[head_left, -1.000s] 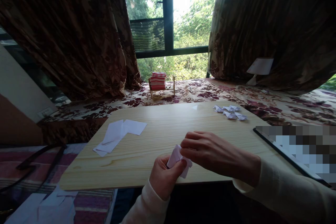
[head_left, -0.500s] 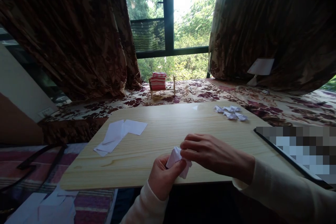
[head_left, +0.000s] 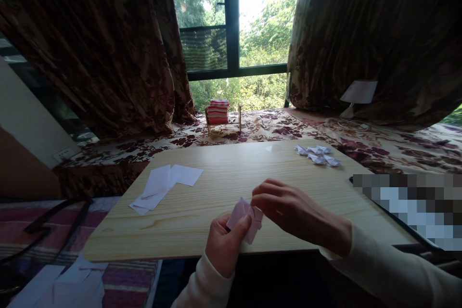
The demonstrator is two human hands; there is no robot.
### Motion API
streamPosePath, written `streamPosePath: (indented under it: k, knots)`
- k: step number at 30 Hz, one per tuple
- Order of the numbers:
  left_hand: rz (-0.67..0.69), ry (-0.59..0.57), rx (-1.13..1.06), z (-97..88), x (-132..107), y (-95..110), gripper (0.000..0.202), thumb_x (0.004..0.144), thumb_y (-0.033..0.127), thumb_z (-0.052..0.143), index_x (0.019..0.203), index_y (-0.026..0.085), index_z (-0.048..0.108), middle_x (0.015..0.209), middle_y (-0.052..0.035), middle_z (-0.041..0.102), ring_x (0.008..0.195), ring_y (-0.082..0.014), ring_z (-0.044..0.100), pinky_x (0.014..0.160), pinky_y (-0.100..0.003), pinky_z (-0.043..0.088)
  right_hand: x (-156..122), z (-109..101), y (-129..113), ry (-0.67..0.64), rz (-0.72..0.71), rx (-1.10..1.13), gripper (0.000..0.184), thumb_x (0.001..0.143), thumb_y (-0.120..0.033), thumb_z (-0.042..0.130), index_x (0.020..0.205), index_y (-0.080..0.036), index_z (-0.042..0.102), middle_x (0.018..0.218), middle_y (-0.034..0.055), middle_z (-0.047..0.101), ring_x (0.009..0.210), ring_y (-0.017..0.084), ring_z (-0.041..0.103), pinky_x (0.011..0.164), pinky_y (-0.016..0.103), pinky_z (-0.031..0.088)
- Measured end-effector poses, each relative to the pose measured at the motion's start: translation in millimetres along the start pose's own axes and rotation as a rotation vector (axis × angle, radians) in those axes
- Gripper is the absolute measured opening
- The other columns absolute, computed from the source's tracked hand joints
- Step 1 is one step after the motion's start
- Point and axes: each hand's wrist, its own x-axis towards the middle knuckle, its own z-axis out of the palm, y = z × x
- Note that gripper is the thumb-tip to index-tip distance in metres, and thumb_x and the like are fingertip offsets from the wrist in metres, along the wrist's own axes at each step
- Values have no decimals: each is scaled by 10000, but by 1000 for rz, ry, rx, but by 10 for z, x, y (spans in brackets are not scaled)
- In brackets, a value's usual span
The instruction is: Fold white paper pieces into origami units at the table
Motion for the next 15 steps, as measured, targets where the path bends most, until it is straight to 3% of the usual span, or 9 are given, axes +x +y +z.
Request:
streamPosePath:
  k: [2,6,10,15]
  knots:
    - [48,32,35,30,-27,15,363,649,473,679,583,117,666,540,-1,515,557,-124,408,555,-252,319,-43,75,-6,99,216,163,176,923,-252,471,902,-169,625,895,63,616,793,152,542,689,261,430]
    - [124,85,85,72,-53,9,289,688,410,645,615,133,680,558,0,540,596,-143,452,587,-247,354,-94,291,-37,89,470,456,295,868,-392,529,711,-157,611,708,15,569,621,118,497,542,228,393]
    - [130,103,129,49,-35,-13,301,688,413,632,569,138,654,536,6,524,577,-133,432,568,-237,347,-65,378,-86,149,542,660,270,838,-382,543,694,-153,557,614,-20,513,577,107,441,514,222,361]
    - [57,-71,123,-5,-6,36,295,675,396,641,650,108,704,573,-13,558,578,-133,434,546,-238,339,11,257,-166,62,509,623,216,823,-301,519,662,-158,523,614,-23,479,597,110,409,545,233,344]
